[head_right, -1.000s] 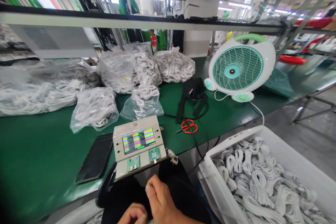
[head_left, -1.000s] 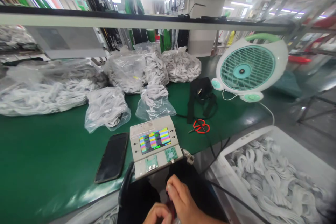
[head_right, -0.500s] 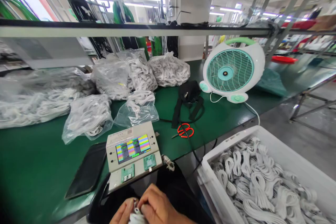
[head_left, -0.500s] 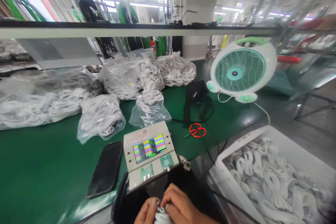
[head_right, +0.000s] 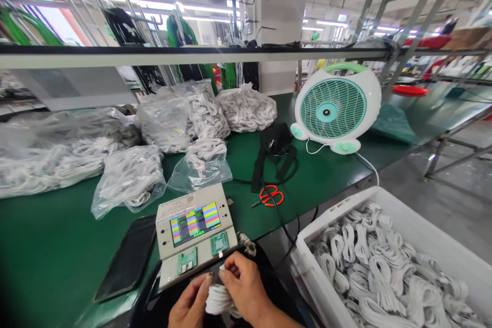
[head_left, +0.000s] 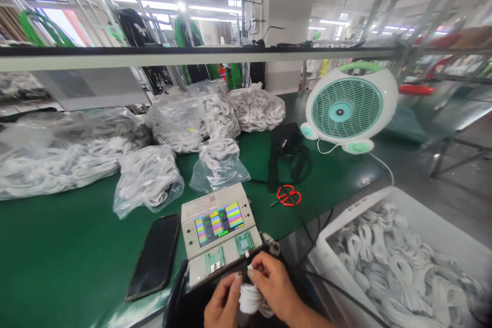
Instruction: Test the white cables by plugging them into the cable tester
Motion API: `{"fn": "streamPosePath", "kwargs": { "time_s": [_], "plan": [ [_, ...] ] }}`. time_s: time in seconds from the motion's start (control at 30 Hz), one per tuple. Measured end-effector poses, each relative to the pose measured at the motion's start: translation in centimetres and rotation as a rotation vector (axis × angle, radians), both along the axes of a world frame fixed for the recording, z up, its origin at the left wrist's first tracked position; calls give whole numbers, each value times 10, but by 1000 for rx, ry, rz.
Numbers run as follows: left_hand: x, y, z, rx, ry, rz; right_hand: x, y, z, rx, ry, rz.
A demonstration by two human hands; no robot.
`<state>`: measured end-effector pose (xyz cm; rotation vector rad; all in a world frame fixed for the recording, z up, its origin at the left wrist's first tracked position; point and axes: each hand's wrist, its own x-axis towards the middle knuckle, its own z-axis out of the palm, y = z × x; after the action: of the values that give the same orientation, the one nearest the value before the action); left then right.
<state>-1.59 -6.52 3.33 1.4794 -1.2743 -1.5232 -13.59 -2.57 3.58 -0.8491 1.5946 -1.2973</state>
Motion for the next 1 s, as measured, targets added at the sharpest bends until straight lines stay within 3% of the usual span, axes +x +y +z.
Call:
{"fn": "streamPosePath", "kwargs": {
  "time_s": [0.17, 0.33, 0.47, 0.57, 0.67, 0.77, 0.87, 1.0],
  "plan": [
    [-2, -7, -8, 142, 173, 50, -2, -10, -6, 0, -33, -62],
    [-3, -10, -2, 307, 295, 124, -3, -14, -2, 0, -73, -95],
    [2, -8, 12, 69, 101, -112, 0, -15, 5, 11, -244, -127],
    [7, -10, 22, -20, -20, -300, 5, -19, 10, 39, -400, -203],
    [11, -14, 20, -34, 17, -271, 7, -22, 10, 16, -497, -232],
    [15, -18, 9, -56, 2, -195, 7, -18, 6, 14, -455, -171],
    [15, -19, 4, -45, -7, -130, 6, 2, 7, 56, -202, -42],
    [11, -15, 14, -34, 9, -26, 1, 42, 28, 163, 214, 325]
  ]
}}
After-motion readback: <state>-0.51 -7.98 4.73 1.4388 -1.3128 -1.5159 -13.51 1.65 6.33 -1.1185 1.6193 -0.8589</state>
